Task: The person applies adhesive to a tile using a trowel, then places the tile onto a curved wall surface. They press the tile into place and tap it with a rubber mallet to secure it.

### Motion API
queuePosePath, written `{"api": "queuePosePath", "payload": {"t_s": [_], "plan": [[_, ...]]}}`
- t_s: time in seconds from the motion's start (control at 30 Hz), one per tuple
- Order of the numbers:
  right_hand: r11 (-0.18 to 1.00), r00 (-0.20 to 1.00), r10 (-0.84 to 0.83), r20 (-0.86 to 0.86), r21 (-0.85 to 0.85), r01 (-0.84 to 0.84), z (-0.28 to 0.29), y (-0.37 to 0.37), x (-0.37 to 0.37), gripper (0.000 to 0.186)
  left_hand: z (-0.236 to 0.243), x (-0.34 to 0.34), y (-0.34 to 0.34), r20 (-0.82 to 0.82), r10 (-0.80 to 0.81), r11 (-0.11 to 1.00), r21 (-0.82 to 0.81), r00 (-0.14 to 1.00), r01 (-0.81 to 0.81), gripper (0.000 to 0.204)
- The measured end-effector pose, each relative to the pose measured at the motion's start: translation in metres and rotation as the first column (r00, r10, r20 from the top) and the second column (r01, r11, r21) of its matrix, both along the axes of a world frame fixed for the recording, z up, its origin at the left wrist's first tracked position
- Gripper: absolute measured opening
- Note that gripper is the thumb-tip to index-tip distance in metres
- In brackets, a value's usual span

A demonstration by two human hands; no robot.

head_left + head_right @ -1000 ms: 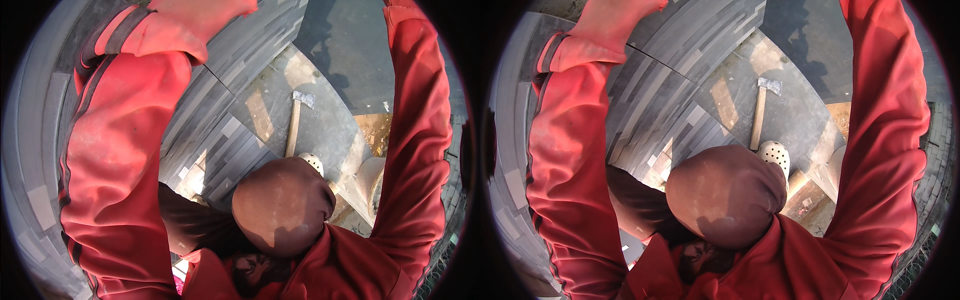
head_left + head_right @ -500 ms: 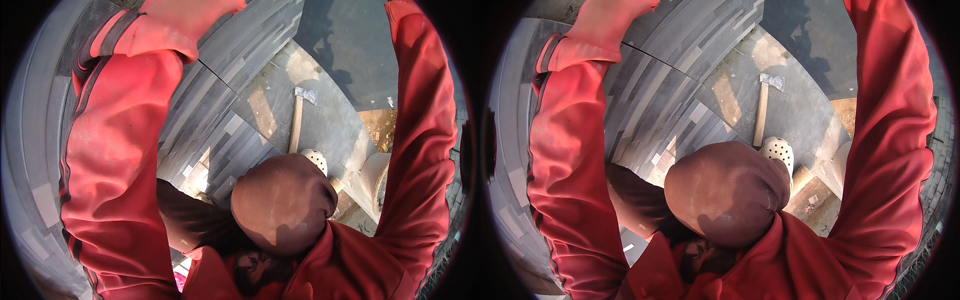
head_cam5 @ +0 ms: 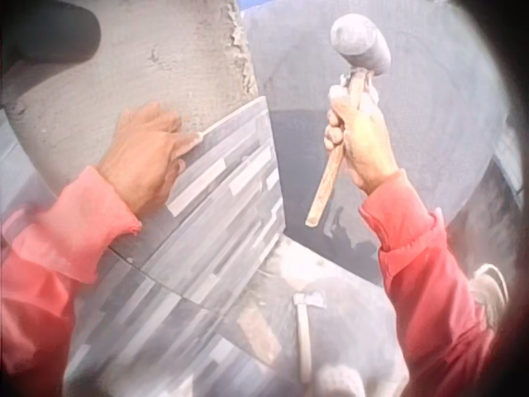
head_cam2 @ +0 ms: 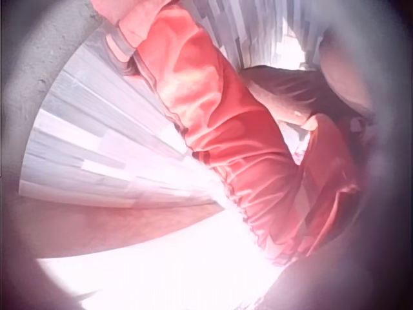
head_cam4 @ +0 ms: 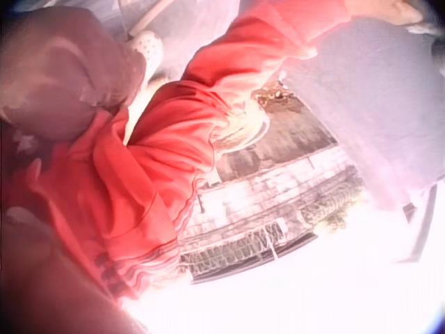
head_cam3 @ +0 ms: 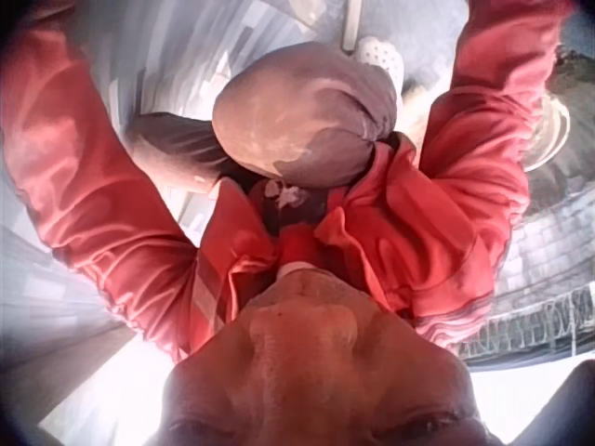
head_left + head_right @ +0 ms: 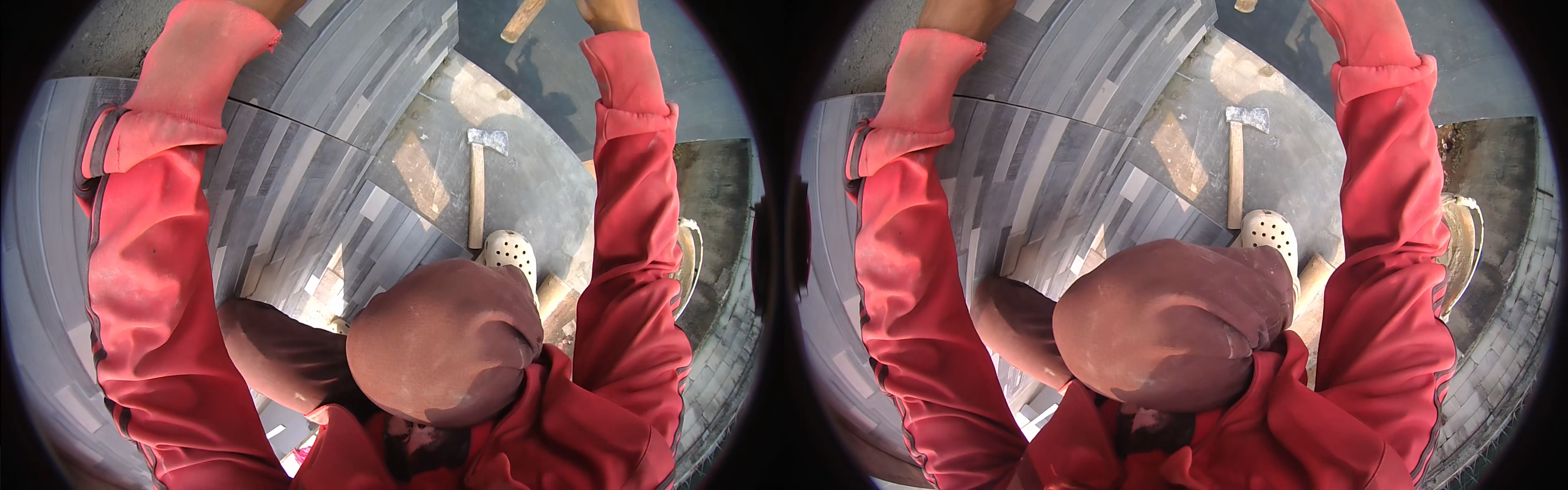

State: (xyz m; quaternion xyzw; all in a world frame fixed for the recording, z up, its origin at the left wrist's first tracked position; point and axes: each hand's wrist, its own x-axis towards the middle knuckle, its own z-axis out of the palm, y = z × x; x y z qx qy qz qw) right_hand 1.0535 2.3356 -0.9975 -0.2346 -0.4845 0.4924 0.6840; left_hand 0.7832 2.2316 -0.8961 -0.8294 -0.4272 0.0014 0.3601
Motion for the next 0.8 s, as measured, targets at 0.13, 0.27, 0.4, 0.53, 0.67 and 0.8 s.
{"api": "queuePosePath", "payload": {"t_s": [0.13, 0.27, 0.4, 0.53, 0.67, 0.8], "plan": [[0.953, 0.998, 0.015, 0.064, -0.303, 0.005, -0.093, -0.03, 0.047, 0.014, -0.006, 0.045, -0.005, 0.02, 0.005, 0.999, -0.046, 1.0, -0.004, 0.04], [0.803, 0.99, 0.104, 0.098, -0.596, -0.026, -0.138, -0.038, 0.097, 0.012, -0.026, 0.073, 0.023, 0.037, 0.015, 0.999, -0.052, 0.999, -0.013, 0.046], [0.84, 0.986, 0.165, 0.014, -0.525, -0.133, -0.184, -0.005, 0.126, 0.024, -0.024, 0.073, 0.045, -0.12, 0.061, 0.998, -0.021, 0.991, -0.064, 0.056], [0.767, 0.879, 0.172, 0.446, -0.621, 0.164, -0.21, 0.037, 0.133, 0.027, -0.029, 0.088, 0.052, -0.132, 0.068, 0.997, -0.027, 0.989, -0.073, 0.06], [0.774, 0.94, 0.221, 0.259, -0.634, -0.007, -0.21, 0.084, 0.148, 0.022, -0.034, 0.105, 0.06, -0.116, 0.095, 0.994, -0.041, 0.989, -0.1, 0.059], [0.747, 0.928, 0.316, 0.199, -0.654, -0.115, -0.21, 0.107, 0.141, 0.024, -0.035, 0.115, 0.06, -0.115, 0.115, 0.992, -0.047, 0.987, -0.121, 0.058]]}}
